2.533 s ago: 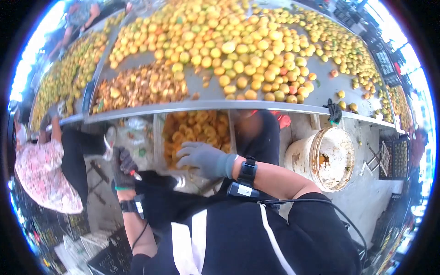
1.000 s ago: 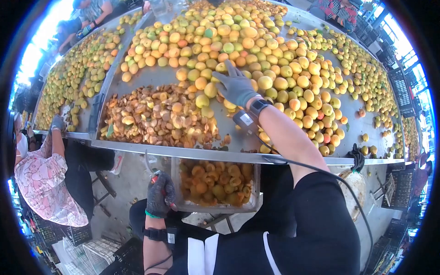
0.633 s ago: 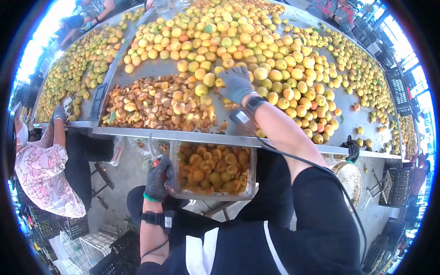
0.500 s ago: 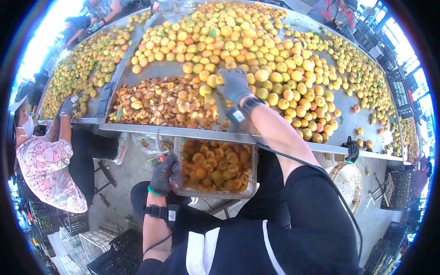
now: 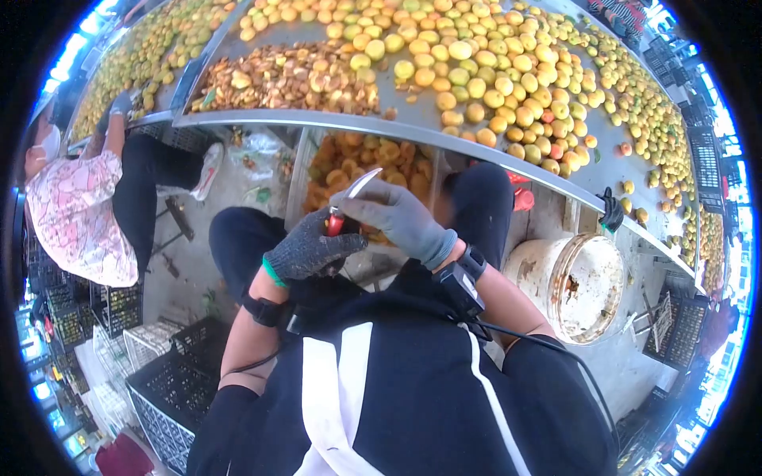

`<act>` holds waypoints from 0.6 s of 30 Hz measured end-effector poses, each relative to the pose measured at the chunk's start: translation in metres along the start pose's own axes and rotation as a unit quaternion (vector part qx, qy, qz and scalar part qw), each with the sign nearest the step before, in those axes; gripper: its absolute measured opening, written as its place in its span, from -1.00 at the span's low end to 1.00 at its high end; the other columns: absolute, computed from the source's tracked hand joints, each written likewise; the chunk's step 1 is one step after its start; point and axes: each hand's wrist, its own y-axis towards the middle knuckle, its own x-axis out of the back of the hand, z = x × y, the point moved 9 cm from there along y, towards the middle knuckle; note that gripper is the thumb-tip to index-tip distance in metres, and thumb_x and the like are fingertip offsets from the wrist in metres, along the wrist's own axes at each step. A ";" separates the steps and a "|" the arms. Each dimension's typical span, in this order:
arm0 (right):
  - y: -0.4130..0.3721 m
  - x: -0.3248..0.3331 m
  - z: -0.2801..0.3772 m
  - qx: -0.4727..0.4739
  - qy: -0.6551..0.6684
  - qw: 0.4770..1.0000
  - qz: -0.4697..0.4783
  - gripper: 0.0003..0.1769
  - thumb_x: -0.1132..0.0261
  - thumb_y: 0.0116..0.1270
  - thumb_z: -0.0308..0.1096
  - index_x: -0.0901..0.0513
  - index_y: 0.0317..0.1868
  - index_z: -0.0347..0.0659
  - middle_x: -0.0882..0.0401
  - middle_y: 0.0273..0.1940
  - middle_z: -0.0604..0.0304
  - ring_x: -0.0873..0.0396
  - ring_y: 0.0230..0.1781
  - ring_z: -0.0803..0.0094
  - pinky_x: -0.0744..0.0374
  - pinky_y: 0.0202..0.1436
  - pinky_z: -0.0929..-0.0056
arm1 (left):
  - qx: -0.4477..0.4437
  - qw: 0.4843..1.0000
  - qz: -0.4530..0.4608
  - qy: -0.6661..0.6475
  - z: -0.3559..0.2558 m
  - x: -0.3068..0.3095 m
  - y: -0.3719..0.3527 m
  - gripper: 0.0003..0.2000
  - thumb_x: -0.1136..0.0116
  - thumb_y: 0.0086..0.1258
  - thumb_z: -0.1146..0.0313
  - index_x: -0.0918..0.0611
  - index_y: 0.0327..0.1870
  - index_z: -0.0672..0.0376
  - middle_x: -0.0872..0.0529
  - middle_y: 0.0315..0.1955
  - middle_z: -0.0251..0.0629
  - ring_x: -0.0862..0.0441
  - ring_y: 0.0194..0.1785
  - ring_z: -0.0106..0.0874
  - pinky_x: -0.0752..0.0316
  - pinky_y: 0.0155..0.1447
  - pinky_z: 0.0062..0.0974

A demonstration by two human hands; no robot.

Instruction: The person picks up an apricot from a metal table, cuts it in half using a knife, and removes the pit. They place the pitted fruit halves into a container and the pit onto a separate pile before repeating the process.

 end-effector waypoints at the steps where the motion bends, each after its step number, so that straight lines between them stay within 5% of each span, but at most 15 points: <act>1: -0.005 0.001 -0.007 -0.018 0.071 0.997 -0.005 -0.76 -0.21 0.44 -0.39 -0.65 0.03 -0.30 -0.62 -0.08 0.28 -0.50 -0.16 0.63 -0.46 -0.10 0.64 | 0.002 1.000 -0.003 0.018 -0.001 -0.005 -0.007 -0.66 -0.36 0.29 0.30 -0.53 0.00 0.15 -0.56 -0.53 -0.41 -0.53 -0.59 -0.62 -0.39 -0.56 -0.64; 2: -0.009 0.001 -0.013 -0.021 0.074 0.997 -0.003 -0.76 -0.21 0.44 -0.39 -0.65 0.03 -0.30 -0.62 -0.08 0.28 -0.50 -0.16 0.63 -0.46 -0.10 0.64 | 0.006 1.000 -0.005 0.016 0.007 -0.010 -0.011 -0.66 -0.36 0.29 0.30 -0.53 0.00 0.15 -0.56 -0.53 -0.41 -0.53 -0.59 -0.62 -0.39 -0.56 -0.64; 4: -0.016 0.007 0.002 0.101 0.062 0.993 -0.015 -0.78 -0.20 0.45 -0.38 -0.65 -0.01 -0.31 -0.63 -0.09 0.25 -0.54 -0.12 0.59 -0.49 -0.07 0.63 | -0.140 0.984 -0.070 0.081 -0.008 -0.007 -0.021 -0.63 -0.33 0.32 0.28 -0.50 0.07 0.14 -0.57 -0.47 -0.40 -0.52 -0.56 -0.63 -0.37 -0.55 -0.64; 9: -0.040 0.003 -0.022 -0.013 0.229 0.973 -0.018 -0.66 -0.20 0.44 -0.39 -0.51 0.18 -0.29 -0.56 0.04 0.20 -0.55 -0.01 0.52 -0.50 0.09 0.58 | -0.098 0.984 -0.115 0.091 -0.013 -0.015 -0.042 -0.66 -0.25 0.38 0.29 -0.49 0.09 0.18 -0.57 -0.42 -0.35 -0.52 -0.51 -0.60 -0.37 -0.46 -0.64; 11: -0.047 -0.006 -0.024 -0.010 0.141 0.990 0.001 -0.53 -0.25 0.40 -0.42 -0.41 0.27 -0.29 -0.52 0.07 0.20 -0.53 -0.01 0.52 -0.51 0.10 0.55 | -0.090 0.990 -0.106 0.032 -0.012 -0.022 -0.047 -0.69 -0.22 0.40 0.30 -0.50 0.08 0.19 -0.57 -0.43 -0.34 -0.53 -0.48 -0.57 -0.40 -0.41 -0.61; 12: -0.052 -0.008 -0.022 -0.011 0.144 0.989 0.001 -0.53 -0.25 0.40 -0.42 -0.41 0.27 -0.29 -0.52 0.07 0.20 -0.53 -0.01 0.52 -0.51 0.10 0.55 | -0.121 0.978 -0.120 0.117 -0.021 -0.026 -0.052 -0.70 -0.21 0.41 0.30 -0.51 0.06 0.21 -0.58 -0.41 -0.30 -0.55 -0.42 -0.53 -0.43 -0.34 -0.55; 14: -0.065 -0.007 -0.001 0.063 -0.068 0.996 -0.018 -0.48 -0.39 0.27 -0.46 -0.42 0.21 -0.30 -0.51 0.00 0.23 -0.52 -0.03 0.55 -0.51 0.11 0.54 | -0.146 0.960 -0.131 0.202 -0.027 -0.032 -0.058 -0.72 -0.20 0.41 0.31 -0.53 0.04 0.22 -0.59 -0.40 -0.26 -0.57 -0.36 -0.48 -0.46 -0.27 -0.50; 18: -0.071 0.006 -0.003 0.085 -0.123 0.987 -0.057 -0.41 -0.50 0.11 -0.47 -0.42 0.13 -0.27 -0.49 -0.03 0.25 -0.49 -0.02 0.56 -0.52 0.08 0.54 | -0.134 0.961 -0.112 0.214 -0.025 -0.040 -0.062 -0.70 -0.21 0.40 0.27 -0.52 0.03 0.25 -0.62 -0.33 -0.14 -0.61 -0.28 -0.34 -0.49 -0.16 -0.39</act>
